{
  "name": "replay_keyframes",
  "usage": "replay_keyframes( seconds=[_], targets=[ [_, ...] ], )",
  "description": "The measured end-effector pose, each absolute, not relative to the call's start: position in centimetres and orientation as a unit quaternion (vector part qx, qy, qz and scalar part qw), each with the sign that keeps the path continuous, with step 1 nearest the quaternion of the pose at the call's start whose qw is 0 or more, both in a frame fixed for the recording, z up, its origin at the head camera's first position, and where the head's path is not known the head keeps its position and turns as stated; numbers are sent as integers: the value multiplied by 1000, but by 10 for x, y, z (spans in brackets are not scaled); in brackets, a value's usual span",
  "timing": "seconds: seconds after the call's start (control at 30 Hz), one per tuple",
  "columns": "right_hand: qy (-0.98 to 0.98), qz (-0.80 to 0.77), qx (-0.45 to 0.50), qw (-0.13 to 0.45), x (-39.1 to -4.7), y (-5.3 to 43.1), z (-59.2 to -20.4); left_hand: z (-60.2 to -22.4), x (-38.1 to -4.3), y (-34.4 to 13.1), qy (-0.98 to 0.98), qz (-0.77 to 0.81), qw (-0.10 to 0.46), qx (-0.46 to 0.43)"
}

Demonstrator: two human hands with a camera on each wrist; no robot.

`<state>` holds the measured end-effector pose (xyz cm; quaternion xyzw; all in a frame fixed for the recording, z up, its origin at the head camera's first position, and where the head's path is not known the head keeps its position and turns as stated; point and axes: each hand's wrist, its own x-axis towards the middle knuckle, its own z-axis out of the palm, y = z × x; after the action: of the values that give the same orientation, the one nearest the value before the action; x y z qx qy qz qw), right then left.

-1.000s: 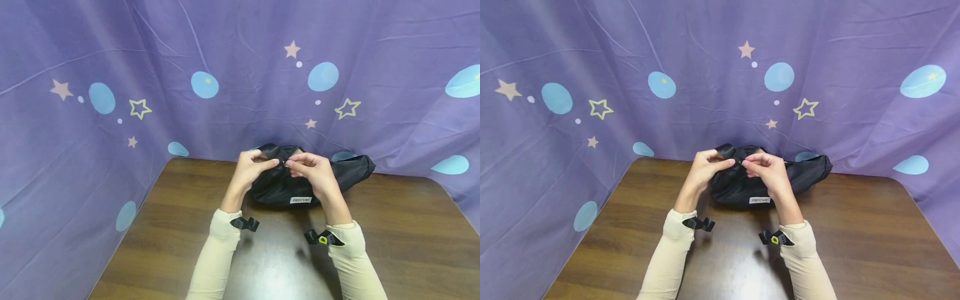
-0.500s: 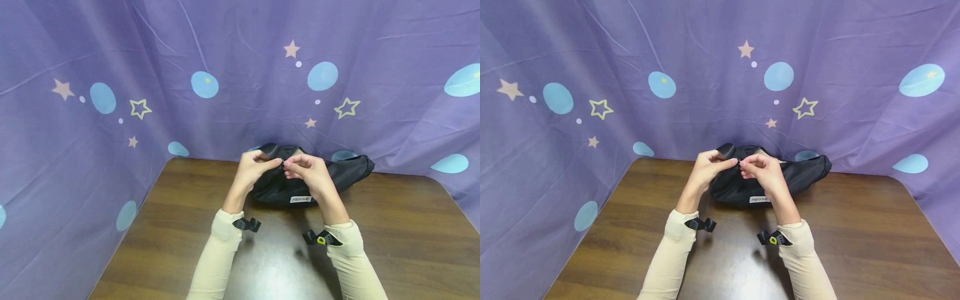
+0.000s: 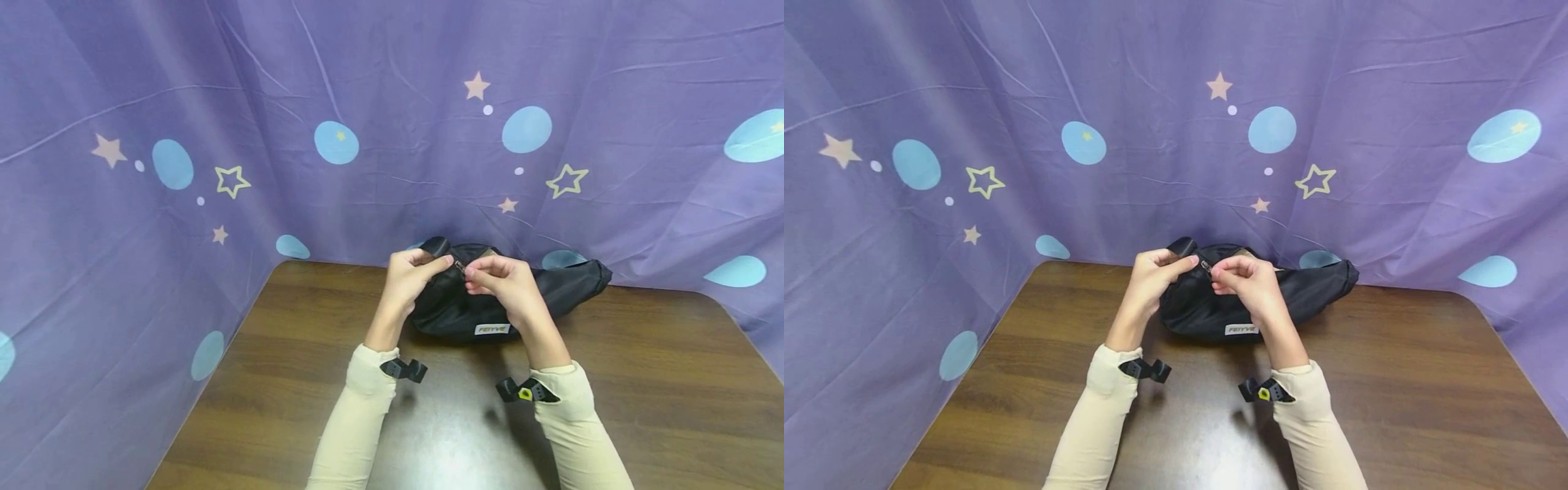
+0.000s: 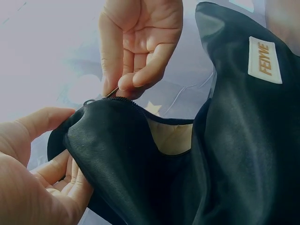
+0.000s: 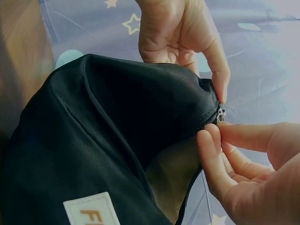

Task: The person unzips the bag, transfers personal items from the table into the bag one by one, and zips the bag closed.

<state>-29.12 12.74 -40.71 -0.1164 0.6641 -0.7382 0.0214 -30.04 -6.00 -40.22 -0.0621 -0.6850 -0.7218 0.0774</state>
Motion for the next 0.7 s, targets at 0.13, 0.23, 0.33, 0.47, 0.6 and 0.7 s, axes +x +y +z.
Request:
replay_keyframes(
  seconds=[0.13,0.23,0.33,0.47,0.6,0.7],
  targets=[
    [657,-745,-111,21,-291,127,-409,-402,-300,-61,-683,-724,72,-61],
    [651,-751,-107,15,-291,127,-410,-402,-300,-62,-684,-725,66,-57],
    [647,-755,-104,11,-291,127,-411,-403,-300,-63,-674,-735,55,-51],
    [645,-757,-102,9,-291,127,-412,-403,-301,-65,-648,-759,37,-47],
    [640,-761,-104,3,-293,128,-412,-400,-301,-68,-635,-771,38,-39],
    [638,-762,-109,-4,-294,128,-412,-397,-301,-71,-628,-776,51,-28]
  ],
)
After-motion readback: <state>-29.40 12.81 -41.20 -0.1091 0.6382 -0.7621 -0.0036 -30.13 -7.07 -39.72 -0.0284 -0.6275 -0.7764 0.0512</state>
